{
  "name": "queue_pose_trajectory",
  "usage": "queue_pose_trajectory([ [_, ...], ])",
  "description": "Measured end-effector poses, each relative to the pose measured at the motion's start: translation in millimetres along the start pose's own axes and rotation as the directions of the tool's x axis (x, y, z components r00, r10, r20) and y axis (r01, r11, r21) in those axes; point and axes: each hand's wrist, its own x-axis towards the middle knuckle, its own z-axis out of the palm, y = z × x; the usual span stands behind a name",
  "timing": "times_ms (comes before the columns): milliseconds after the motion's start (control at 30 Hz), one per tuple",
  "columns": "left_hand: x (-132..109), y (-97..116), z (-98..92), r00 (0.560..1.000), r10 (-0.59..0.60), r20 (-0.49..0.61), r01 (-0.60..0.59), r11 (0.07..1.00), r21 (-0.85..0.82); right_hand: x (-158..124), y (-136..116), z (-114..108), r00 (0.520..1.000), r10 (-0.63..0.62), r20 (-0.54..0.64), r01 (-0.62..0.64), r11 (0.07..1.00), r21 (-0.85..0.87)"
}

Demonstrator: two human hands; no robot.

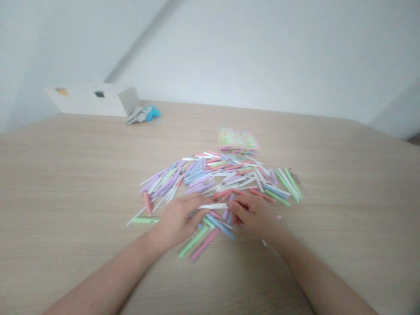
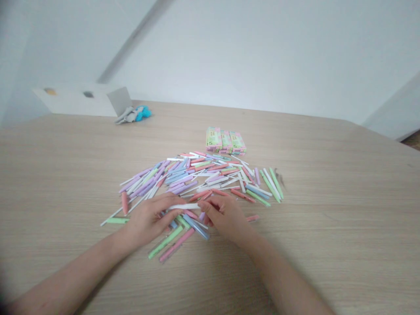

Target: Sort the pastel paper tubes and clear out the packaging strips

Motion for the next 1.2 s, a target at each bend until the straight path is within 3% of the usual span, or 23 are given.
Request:
queue_pose_trajectory([
  [167,3,-3,-5.8,0.970,-0.225,-0.090,0.220,0.973,-0.068,2,3,-10,1.000,0.018,-0.018,-0.017,0.999,0.047],
  [300,6,-10,-4.3,0.879,-0.478,0.005,0.460,0.843,-0.280,4,4,-16,0.999,0.048,0.011,-0.049,0.998,0.027],
  [433,7,-17,-0.5,0.831,-0.554,0.039,0.528,0.766,-0.366,4,6,-18,0.999,-0.034,0.018,0.035,0.998,-0.052],
  [667,8,-14,-2.8,0.814,-0.580,0.026,0.546,0.749,-0.376,1,8,-19,0.985,-0.172,-0.014,0.167,0.970,-0.179],
  [833,6,-8,-3.5,0.829,-0.558,0.028,0.526,0.762,-0.377,1,4,-18,0.987,-0.162,-0.002,0.161,0.981,-0.106],
  [1033,2,-7,-2.7,0.870,-0.490,-0.043,0.455,0.835,-0.309,3,10,-12,0.998,-0.011,0.054,-0.001,0.974,0.225],
  [1200,2,-7,-4.6,0.930,-0.271,-0.249,0.261,0.962,-0.073,5,19,-5,0.966,0.172,0.195,-0.253,0.792,0.555],
])
